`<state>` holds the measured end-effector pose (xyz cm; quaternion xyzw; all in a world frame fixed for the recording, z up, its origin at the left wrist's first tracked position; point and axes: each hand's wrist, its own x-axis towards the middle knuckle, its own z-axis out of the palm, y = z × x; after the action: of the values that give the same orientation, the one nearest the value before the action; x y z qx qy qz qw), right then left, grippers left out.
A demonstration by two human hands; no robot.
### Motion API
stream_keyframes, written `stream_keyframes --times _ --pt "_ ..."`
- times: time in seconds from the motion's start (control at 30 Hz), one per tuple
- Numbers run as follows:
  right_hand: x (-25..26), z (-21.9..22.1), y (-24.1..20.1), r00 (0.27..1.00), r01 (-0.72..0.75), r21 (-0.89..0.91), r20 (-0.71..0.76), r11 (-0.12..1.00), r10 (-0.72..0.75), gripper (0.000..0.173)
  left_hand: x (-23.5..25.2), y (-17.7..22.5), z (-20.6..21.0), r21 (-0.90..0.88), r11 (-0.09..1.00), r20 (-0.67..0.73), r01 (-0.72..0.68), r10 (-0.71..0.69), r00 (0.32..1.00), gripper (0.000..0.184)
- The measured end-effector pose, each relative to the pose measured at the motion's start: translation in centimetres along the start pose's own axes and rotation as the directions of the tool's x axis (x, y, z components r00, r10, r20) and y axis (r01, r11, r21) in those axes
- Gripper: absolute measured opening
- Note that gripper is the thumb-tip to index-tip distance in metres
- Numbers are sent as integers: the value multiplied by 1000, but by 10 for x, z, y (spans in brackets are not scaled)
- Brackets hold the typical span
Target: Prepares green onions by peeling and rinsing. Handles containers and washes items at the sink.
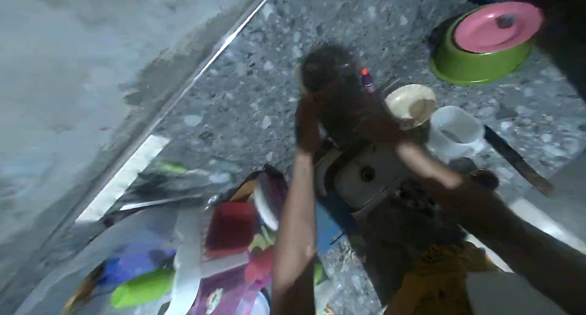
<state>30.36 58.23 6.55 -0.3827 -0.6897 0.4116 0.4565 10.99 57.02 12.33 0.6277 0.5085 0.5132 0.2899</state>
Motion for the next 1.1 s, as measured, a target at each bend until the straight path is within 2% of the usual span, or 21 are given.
stream_keyframes --times 0.1,0.2,0.23,0.3,0.37,0.4,0.43,0.47,0.53,0.6,0.63,0.67,0.7,0.77,0.8,0.87,0.9,0.97,1.0,1.03,1.1 --pt "11 -3 -9 997 -82 -155 -9 985 82 44 -14 9 -6 20 997 34 75 -75 997 47" --pt "-1 -65 32 949 -315 -480 -148 819 278 35 -21 -14 -39 99 995 -96 -15 25 995 44" --pt "-8 -95 49 894 -439 -538 -180 720 410 36 -26 -20 -50 156 987 -111 -31 49 993 43" --pt "-20 -148 90 718 -598 -635 -153 489 679 42 -36 -29 -61 175 983 -116 -50 71 991 38" --pt "-24 -166 138 533 -546 -777 -32 314 846 36 -41 -33 -59 97 994 -105 -54 64 992 36" --pt "-25 -163 158 456 -493 -823 30 281 890 30 -43 -34 -55 72 997 -114 -43 51 992 38" --pt "-28 -156 175 417 -432 -858 85 279 905 27 -44 -33 -49 63 998 -136 -27 35 990 40" --pt "-31 -147 185 424 -370 -879 129 302 896 26 -43 -30 -43 71 998 -147 -2 12 989 41" --pt "-40 -140 191 507 -369 -850 156 377 848 31 -39 -25 -32 64 998 -137 19 -10 991 39" --pt "-57 -139 212 522 -416 -813 154 408 839 35 -45 -18 -23 27 998 -141 65 -60 988 41" --pt "-58 -141 225 523 -379 -826 180 416 833 35 -44 -13 -21 33 997 -154 69 -63 986 41" --pt "-56 -143 235 511 -325 -848 216 419 832 35 -45 -10 -21 42 997 -162 70 -63 985 42" --pt "-50 -144 234 461 -291 -866 245 406 853 36 -46 -9 -22 39 998 -169 53 -46 985 41" --pt "-33 -151 211 388 -251 -888 273 386 880 28 -43 -13 -28 -35 999 -205 1 -8 979 35" --pt "-24 -156 197 382 -255 -895 255 367 888 26 -45 -16 -34 -86 996 -215 -19 0 977 35" --pt "-7 -160 158 423 -304 -890 193 339 885 30 -47 -21 -47 -173 984 -228 -42 2 974 38" --pt "0 -158 129 472 -317 -878 182 359 863 35 -46 -24 -50 -200 979 -229 -41 -6 973 39" --pt "7 -146 72 645 -304 -826 188 475 740 57 -43 -33 -48 -235 971 -212 -38 -13 977 40" --pt "9 -132 49 752 -261 -784 201 564 627 63 -40 -36 -44 -222 975 -213 -29 -19 977 42" --pt "12 -114 29 846 -195 -716 224 670 484 57 -37 -38 -37 -188 982 -222 -3 -40 974 42" --pt "23 -68 4 945 -8 -483 283 876 165 41 -29 -36 -16 -105 990 -263 95 -120 957 39"
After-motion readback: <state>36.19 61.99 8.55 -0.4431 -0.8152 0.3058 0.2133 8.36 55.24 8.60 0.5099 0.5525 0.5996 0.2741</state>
